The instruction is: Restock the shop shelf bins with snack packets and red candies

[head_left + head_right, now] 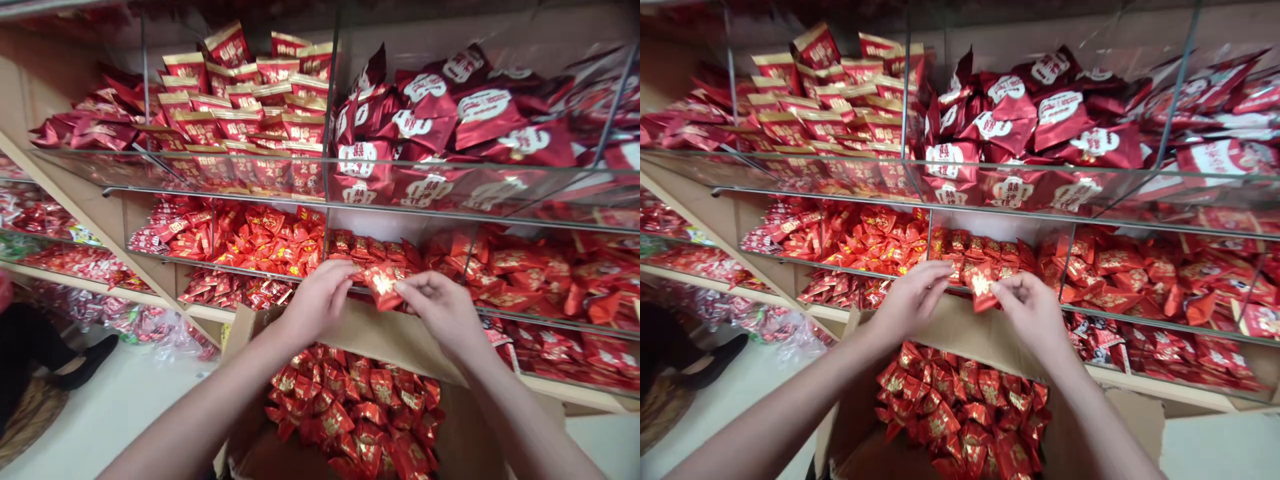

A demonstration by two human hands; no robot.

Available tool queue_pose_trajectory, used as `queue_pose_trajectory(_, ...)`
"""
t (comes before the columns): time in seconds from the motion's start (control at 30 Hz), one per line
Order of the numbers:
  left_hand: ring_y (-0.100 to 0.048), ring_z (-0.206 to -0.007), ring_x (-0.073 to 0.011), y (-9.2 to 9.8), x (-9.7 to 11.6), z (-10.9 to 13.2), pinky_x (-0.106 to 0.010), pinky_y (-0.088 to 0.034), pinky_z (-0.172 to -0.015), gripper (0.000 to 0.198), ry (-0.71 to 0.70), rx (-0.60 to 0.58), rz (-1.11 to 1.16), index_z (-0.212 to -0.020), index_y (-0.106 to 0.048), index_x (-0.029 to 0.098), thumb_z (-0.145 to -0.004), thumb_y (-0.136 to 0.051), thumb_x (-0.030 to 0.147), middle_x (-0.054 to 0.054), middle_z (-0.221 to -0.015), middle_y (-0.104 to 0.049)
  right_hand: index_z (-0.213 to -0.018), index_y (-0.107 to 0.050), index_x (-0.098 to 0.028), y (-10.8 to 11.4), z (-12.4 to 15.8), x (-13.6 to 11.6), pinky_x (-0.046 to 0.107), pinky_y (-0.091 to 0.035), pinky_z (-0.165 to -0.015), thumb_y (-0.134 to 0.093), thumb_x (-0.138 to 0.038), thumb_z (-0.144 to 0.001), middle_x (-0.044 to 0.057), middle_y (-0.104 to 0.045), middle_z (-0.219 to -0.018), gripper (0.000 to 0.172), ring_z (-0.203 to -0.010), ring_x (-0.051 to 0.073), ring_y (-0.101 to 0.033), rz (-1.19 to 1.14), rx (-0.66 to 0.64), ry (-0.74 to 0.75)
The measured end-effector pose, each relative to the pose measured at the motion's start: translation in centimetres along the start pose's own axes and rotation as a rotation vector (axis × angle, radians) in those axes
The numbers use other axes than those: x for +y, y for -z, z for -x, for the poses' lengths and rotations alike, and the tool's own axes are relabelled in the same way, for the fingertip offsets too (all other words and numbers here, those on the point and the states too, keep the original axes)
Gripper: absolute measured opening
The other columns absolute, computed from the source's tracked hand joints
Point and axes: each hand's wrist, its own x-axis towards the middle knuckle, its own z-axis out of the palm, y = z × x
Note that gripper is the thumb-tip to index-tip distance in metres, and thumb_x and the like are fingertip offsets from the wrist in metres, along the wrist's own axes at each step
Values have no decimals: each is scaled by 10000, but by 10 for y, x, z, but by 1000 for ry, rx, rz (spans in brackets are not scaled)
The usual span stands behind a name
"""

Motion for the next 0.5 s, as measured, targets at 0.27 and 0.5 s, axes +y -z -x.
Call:
queue_pose_trajectory(0.27,-607,-898,-275,-23,-5,-103,-349,-484,-783,254,260,-696,-954,-946,-630,62,-717,-544,131,-177,-939,-647,-661,-595,-169,-32,-111,11,228,-419,-555,-594,-231,-671,26,-626,-600,63,-576,134,-584,669,-11,-153)
queue_pose_trajectory(0.5,-577,-969,-309,-29,-17,-113,-386,-480,-793,345,355,-721,-951,-1021,-613,78,-682,-548,69,-207,-996,-630,-710,-631,-176,-39,-113,16,224,-413,-580,-564,-241,-687,48,-656,-670,97,-668,157,-610,783,-71,-185)
